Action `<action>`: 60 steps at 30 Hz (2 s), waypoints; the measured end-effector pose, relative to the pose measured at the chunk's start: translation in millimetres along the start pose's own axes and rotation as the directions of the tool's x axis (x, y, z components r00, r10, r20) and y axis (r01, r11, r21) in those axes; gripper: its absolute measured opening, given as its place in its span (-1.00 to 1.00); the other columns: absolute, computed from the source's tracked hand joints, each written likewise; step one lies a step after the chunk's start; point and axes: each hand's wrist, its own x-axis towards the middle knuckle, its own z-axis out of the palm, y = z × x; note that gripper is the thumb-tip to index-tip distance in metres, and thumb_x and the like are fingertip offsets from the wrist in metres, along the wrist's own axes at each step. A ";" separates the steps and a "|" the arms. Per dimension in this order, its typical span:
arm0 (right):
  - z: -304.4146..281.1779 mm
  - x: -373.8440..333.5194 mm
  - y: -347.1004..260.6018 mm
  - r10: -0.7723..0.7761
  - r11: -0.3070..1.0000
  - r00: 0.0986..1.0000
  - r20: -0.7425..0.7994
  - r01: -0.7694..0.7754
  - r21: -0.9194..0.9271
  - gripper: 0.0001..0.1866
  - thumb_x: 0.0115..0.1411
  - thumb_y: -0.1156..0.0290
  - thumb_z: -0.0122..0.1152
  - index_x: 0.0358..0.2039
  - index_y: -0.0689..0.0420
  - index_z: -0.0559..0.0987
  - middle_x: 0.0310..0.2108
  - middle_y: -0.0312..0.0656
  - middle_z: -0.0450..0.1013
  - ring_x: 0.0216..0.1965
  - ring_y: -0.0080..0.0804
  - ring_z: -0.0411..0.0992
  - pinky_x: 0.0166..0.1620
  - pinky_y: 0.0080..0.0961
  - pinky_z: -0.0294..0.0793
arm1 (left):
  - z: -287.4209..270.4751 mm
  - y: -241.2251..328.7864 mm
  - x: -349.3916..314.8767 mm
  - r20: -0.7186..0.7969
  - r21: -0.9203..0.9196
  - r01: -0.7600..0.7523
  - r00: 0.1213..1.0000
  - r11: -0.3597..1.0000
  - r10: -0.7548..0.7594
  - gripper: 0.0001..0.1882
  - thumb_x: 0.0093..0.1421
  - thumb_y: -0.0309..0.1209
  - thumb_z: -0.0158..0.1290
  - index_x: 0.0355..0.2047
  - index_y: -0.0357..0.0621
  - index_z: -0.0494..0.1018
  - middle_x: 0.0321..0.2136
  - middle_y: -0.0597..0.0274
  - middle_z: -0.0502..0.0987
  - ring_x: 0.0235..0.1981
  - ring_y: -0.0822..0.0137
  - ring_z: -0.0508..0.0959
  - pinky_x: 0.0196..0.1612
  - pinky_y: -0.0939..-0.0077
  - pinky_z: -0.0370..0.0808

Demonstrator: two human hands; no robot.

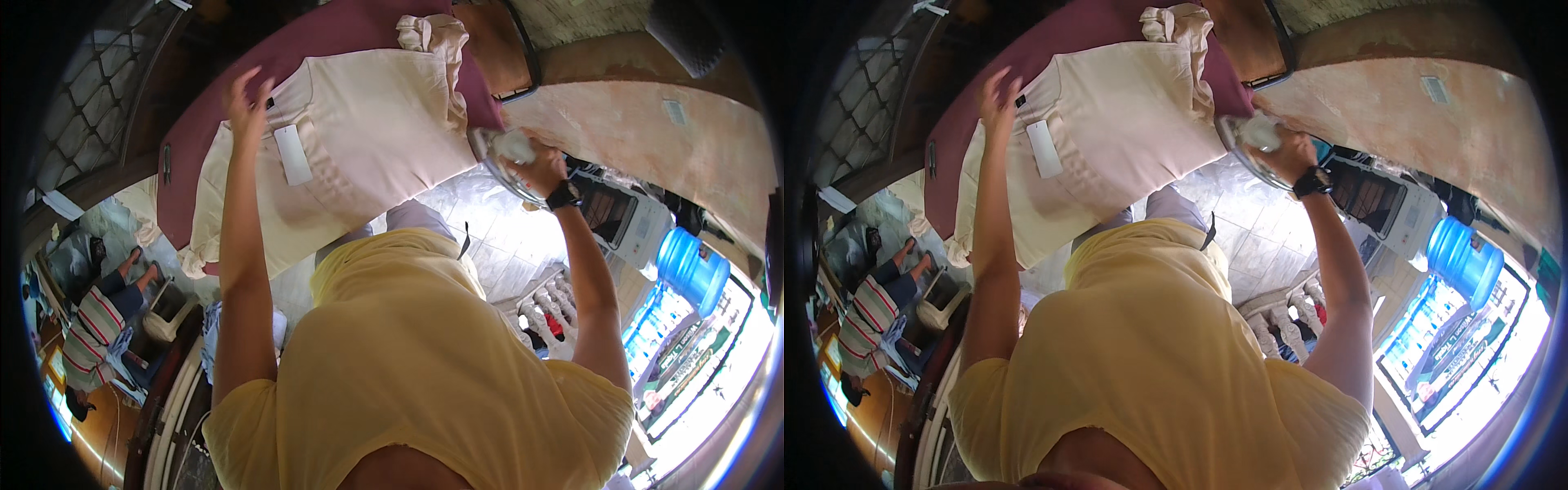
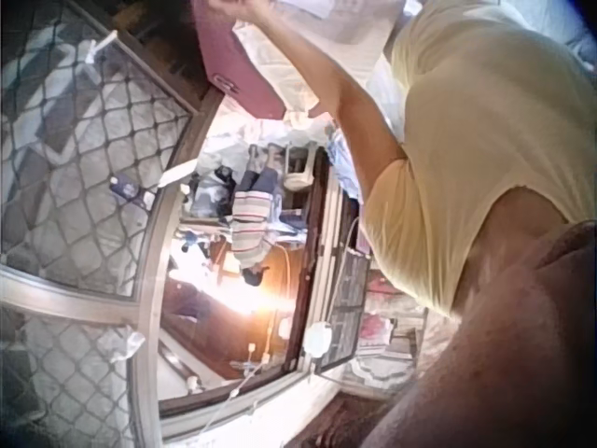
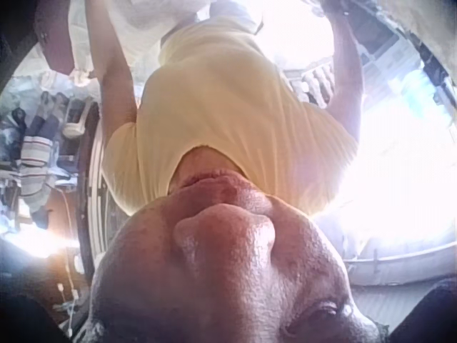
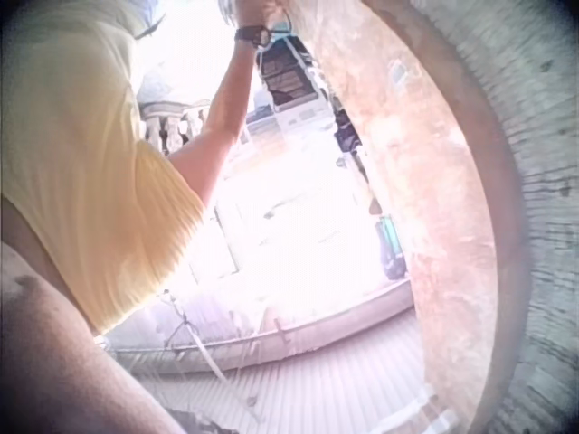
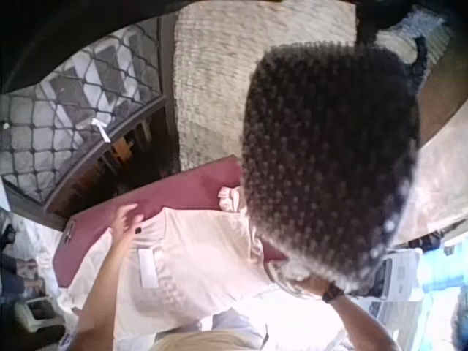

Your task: The person irons a light-colored shirt on an ironing board, smoothing the fabric by hand and using an iron to press the body and sleeves before lifting and inspecting the garment.

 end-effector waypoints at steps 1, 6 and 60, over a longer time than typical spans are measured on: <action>-7.5 12.6 0.4 0.047 0.998 0.998 -0.051 -0.045 0.039 -0.40 -0.07 -0.14 0.37 -0.29 0.20 0.61 -0.40 0.07 0.57 -0.30 -0.03 0.57 -0.21 -0.23 0.54 | -24.9 2.1 -20.6 -0.071 0.079 -0.013 0.997 0.997 0.018 -0.66 0.13 -0.30 0.24 -0.09 -0.07 0.51 -0.13 0.17 0.50 -0.01 0.17 0.40 0.04 0.30 0.33; -23.4 135.5 9.2 0.134 0.988 0.953 -0.273 -0.106 0.115 -0.26 -0.02 -0.26 0.28 -0.24 0.29 0.59 -0.30 0.18 0.55 -0.16 0.10 0.52 -0.08 -0.13 0.48 | -108.2 -5.7 -186.8 -0.553 0.237 0.415 0.801 0.879 -0.229 -0.63 0.21 -0.30 0.17 -0.06 -0.24 0.42 -0.15 0.03 0.39 -0.12 0.14 0.43 -0.09 0.30 0.38; -76.8 -129.4 -89.5 -0.296 -0.030 0.918 -0.263 0.266 0.963 -0.51 0.29 0.32 0.10 0.20 0.17 0.32 0.21 -0.08 0.30 0.22 -0.19 0.28 0.26 -0.14 0.23 | -419.5 80.9 -321.8 0.047 -0.835 0.300 0.874 0.462 -0.483 -0.43 0.25 -0.19 0.11 0.18 -0.19 0.27 0.03 0.13 0.44 0.07 0.25 0.45 0.13 0.24 0.39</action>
